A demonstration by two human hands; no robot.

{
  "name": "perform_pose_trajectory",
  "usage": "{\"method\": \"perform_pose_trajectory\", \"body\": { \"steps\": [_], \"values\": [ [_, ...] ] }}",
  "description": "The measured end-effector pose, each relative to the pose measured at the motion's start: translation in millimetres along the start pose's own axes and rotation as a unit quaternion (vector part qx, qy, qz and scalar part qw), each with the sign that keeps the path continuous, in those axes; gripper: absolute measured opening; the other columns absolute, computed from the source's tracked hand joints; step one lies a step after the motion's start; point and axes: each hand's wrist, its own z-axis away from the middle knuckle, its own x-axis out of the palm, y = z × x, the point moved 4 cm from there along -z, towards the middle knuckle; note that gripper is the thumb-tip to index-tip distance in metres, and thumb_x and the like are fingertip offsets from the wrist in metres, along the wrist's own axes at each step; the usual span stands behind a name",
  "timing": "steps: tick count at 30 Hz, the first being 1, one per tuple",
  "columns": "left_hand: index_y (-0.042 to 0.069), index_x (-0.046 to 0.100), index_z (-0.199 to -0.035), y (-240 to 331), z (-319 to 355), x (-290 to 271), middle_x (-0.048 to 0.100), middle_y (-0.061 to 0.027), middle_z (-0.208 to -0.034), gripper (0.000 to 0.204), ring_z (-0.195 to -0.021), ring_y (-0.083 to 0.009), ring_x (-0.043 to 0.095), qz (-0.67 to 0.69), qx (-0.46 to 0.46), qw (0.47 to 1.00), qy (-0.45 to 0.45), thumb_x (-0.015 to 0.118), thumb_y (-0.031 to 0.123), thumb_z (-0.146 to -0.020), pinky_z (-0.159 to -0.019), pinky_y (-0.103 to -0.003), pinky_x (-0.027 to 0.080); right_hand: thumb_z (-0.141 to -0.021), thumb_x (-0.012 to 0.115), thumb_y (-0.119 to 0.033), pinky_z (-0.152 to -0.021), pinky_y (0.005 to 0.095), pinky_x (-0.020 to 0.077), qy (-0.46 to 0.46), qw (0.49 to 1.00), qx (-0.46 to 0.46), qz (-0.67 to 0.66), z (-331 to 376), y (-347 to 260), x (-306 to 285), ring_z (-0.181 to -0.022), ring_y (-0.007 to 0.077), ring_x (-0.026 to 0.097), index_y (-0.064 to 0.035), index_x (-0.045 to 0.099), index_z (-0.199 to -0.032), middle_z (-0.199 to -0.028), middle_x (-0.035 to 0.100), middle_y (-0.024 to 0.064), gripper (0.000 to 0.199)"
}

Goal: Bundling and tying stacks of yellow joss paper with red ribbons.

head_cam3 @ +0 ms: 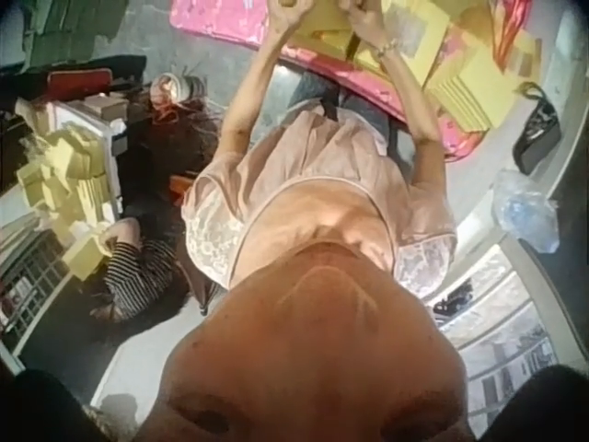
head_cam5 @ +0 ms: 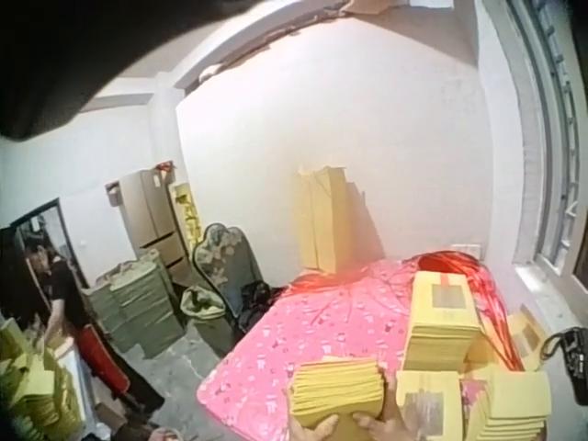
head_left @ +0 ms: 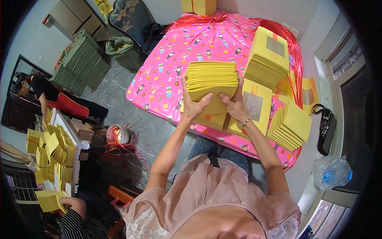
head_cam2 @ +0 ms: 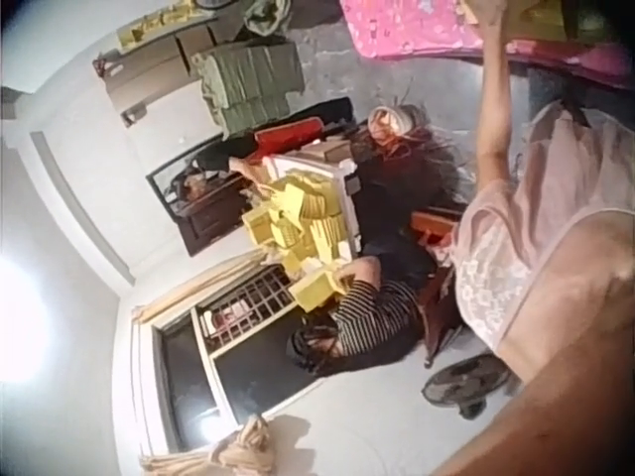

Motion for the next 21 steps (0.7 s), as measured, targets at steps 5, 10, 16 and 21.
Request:
{"method": "perform_pose_trajectory", "body": {
  "steps": [5, 10, 16, 21],
  "values": [
    [0.003, 0.025, -0.135, 1, -3, 1, 0.051, -0.0113, -0.116, 0.084, -0.105, -0.0199, 0.055, -0.025, 0.047, 0.998, 0.033, 0.078, 0.017, -0.072, -0.091, -0.033, 0.048, -0.082, 0.076, -0.033, -0.112, 0.0384, 0.0270, 0.006, 1.000, -0.010, 0.011, 3, -1, -1, -0.135, 0.0251, 0.027, -0.0037, 0.012, -0.147, -0.143, 0.027, 0.0131, 0.096],
    [0.001, 0.035, -0.132, -17, 4, -13, 0.057, -0.0106, -0.110, 0.075, -0.099, -0.0193, 0.059, -0.008, -0.021, 0.999, 0.022, 0.078, 0.016, -0.073, -0.085, -0.032, 0.051, -0.081, 0.077, -0.033, -0.112, 0.0383, 0.0285, 0.036, 0.998, -0.046, 0.007, 2, 5, 4, -0.133, 0.0250, 0.031, -0.0028, 0.018, -0.145, -0.141, 0.030, 0.0133, 0.092],
    [-0.002, 0.060, -0.111, -15, 1, -29, 0.066, -0.0092, -0.100, 0.043, -0.088, -0.0187, 0.063, -0.156, -0.067, 0.984, -0.051, 0.076, 0.010, -0.072, -0.078, -0.033, 0.053, -0.079, 0.079, -0.024, -0.107, 0.0355, 0.0325, 0.079, 0.993, -0.085, -0.022, 2, -8, 5, -0.128, 0.0230, 0.037, -0.0017, 0.021, -0.143, -0.134, 0.038, 0.0140, 0.089],
    [0.000, 0.052, -0.124, 24, -36, 7, 0.063, -0.0116, -0.110, 0.058, -0.099, -0.0193, 0.062, -0.132, -0.095, 0.981, -0.110, 0.080, 0.013, -0.074, -0.083, -0.033, 0.052, -0.082, 0.077, -0.025, -0.107, 0.0375, 0.0332, 0.169, 0.981, -0.068, -0.066, 15, -43, -21, -0.127, 0.0211, 0.039, -0.0029, 0.021, -0.141, -0.134, 0.039, 0.0113, 0.085]
  ]
}}
